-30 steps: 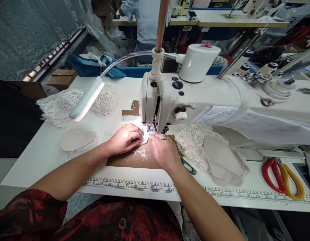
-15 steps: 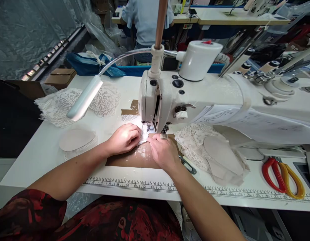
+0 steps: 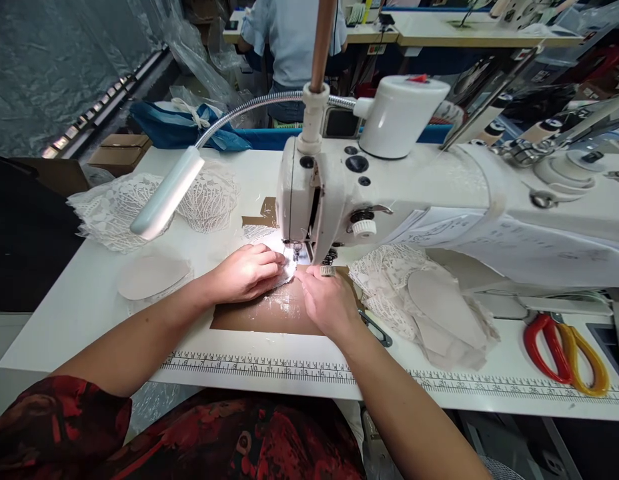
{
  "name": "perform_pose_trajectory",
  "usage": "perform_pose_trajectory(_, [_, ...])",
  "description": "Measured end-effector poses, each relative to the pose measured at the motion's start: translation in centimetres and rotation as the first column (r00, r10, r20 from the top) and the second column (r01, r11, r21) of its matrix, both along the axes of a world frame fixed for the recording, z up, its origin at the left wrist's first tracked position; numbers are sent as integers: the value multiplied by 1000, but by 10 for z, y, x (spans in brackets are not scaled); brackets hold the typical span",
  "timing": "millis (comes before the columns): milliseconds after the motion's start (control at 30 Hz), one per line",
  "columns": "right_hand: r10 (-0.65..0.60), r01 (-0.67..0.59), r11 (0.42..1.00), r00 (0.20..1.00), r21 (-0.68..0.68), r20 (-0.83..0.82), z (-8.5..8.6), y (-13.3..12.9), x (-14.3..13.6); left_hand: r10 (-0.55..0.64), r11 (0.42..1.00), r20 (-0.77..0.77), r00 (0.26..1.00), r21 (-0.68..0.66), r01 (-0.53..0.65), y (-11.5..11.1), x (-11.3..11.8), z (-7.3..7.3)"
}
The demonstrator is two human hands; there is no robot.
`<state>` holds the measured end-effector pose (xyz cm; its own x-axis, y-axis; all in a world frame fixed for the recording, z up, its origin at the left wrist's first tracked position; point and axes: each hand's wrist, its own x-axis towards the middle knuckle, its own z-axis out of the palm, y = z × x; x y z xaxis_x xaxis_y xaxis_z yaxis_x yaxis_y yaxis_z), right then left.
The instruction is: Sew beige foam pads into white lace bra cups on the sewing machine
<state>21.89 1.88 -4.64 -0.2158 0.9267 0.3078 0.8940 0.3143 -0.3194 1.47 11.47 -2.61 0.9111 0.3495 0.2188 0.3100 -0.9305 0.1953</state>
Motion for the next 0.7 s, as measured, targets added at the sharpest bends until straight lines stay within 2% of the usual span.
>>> perform_pose_trajectory(367, [13, -13, 1000, 994, 5, 110, 2, 0, -1, 43, 989, 77, 996, -143, -31, 0, 2, -2])
perform_pose_trajectory(567, [-6, 6, 1000, 1000, -9, 23, 4, 0, -1, 25, 979, 105, 994, -205, -3, 1, 2, -4])
perform_pose_trajectory(700, [18, -18, 1000, 999, -10, 30, 2, 0, 0, 30, 969, 99, 995, -247, -5, 2, 2, -3])
